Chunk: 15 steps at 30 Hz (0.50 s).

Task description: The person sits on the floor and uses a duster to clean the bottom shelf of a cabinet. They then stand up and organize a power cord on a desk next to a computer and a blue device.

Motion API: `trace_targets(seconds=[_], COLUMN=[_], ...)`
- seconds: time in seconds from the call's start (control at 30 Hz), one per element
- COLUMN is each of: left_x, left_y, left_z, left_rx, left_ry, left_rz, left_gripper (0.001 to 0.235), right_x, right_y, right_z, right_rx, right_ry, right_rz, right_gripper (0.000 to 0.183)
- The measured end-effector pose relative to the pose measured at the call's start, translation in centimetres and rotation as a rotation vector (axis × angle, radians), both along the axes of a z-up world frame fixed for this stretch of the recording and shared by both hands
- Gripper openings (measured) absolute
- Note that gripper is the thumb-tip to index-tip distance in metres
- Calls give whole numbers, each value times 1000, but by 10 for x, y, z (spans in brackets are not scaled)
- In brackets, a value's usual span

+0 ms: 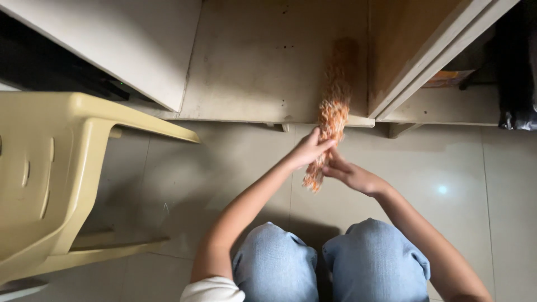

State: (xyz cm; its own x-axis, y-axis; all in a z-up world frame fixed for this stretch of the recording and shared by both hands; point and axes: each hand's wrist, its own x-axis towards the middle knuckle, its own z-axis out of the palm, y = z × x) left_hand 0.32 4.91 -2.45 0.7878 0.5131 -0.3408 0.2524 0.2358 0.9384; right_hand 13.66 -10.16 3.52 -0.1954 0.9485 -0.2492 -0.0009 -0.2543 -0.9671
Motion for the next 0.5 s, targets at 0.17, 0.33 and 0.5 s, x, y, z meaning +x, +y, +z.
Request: trace_targets(seconds=[0.17,0.33,0.5], left_x=[-58,-119,-139], left_y=[-8,16,61], left_z=[31,40,32], left_rx=[699,1167,1281], left_ry=[301,509,562], left_rz=[-43,-226,-110], left_gripper=[45,48,44], right_x=[7,12,-1], right_y=[-20,-28,-22], right_z=[51,43,46], right_rx=[44,78,30], right_ry=[-227,-290,-401], right_rz=[139,118,181], right_gripper=[73,67,65])
